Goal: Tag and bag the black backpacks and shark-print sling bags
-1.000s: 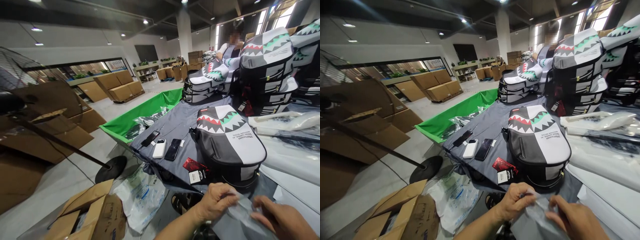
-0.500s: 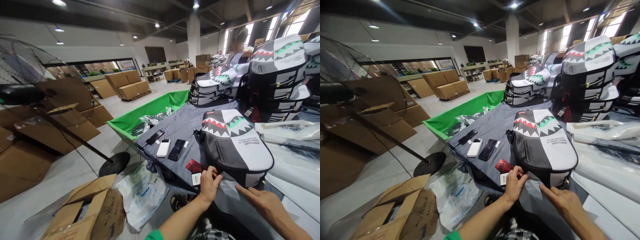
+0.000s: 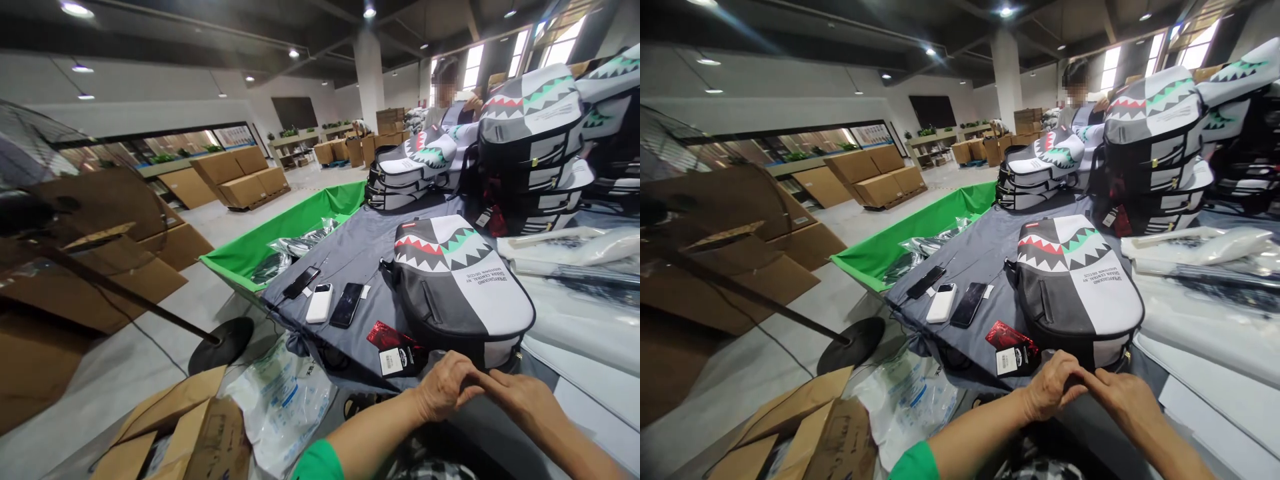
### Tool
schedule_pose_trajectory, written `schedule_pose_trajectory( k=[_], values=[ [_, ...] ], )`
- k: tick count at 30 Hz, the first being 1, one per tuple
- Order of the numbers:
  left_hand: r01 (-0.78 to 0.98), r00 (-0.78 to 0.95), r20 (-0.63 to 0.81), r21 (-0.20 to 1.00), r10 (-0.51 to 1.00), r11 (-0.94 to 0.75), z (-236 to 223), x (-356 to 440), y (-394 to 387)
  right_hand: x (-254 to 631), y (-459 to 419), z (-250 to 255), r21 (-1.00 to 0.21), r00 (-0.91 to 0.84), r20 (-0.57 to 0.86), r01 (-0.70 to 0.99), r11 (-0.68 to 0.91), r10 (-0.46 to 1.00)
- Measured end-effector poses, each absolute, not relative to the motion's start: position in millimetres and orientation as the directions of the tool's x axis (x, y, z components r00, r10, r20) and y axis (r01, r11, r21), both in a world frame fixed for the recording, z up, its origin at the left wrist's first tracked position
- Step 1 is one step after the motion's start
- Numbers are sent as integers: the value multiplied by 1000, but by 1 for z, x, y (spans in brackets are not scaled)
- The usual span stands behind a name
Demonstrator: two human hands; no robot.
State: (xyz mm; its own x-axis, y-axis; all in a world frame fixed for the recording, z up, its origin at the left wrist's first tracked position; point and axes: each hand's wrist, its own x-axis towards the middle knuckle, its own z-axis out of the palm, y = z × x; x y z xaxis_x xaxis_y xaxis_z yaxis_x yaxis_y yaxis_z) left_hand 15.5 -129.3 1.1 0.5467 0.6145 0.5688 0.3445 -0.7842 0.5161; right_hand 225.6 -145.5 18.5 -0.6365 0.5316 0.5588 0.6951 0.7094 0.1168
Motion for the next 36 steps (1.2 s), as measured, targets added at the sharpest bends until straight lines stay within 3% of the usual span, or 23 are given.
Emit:
schedule_pose_trajectory(
  k=[2,4,6,8,11,15,19,23,28,30,32,34,36],
  values=[
    [374,581,588,421,562,-827,-9,16,-124,235,-156,16,-4,-540,550,760,649,636],
    [402,604,614,315,508,-860,-15,17,-122,250,-172,14,-226,-377,480,819,527,792],
    [421,612,636,241,470,-875,-19,18,-120,266,-188,17,-466,-228,318,807,362,920],
    [418,592,673,214,443,-883,-21,18,-121,279,-200,24,-633,-176,134,742,220,975],
    [396,525,737,233,427,-888,-17,16,-123,288,-206,40,-755,-142,14,647,104,990],
    [354,401,816,281,416,-892,-6,12,-129,282,-182,56,-814,29,99,577,64,995],
    [399,378,796,321,473,-859,2,13,-134,270,-140,54,-817,101,222,562,128,970],
    [527,408,767,245,495,-814,4,20,-137,265,-112,37,-834,124,291,518,189,949],
    [593,431,753,179,498,-785,7,29,-140,271,-116,19,-807,347,420,565,170,838],
    [602,435,742,182,510,-778,8,30,-140,271,-129,17,-699,344,583,674,239,736],
    [607,448,729,178,518,-775,10,30,-141,266,-142,17,-465,102,741,792,396,664],
    [609,463,723,162,513,-777,12,28,-141,258,-149,16,-208,-191,780,819,535,596],
    [621,480,711,138,513,-772,13,27,-144,251,-149,13,-36,-330,784,821,569,526]
  ],
)
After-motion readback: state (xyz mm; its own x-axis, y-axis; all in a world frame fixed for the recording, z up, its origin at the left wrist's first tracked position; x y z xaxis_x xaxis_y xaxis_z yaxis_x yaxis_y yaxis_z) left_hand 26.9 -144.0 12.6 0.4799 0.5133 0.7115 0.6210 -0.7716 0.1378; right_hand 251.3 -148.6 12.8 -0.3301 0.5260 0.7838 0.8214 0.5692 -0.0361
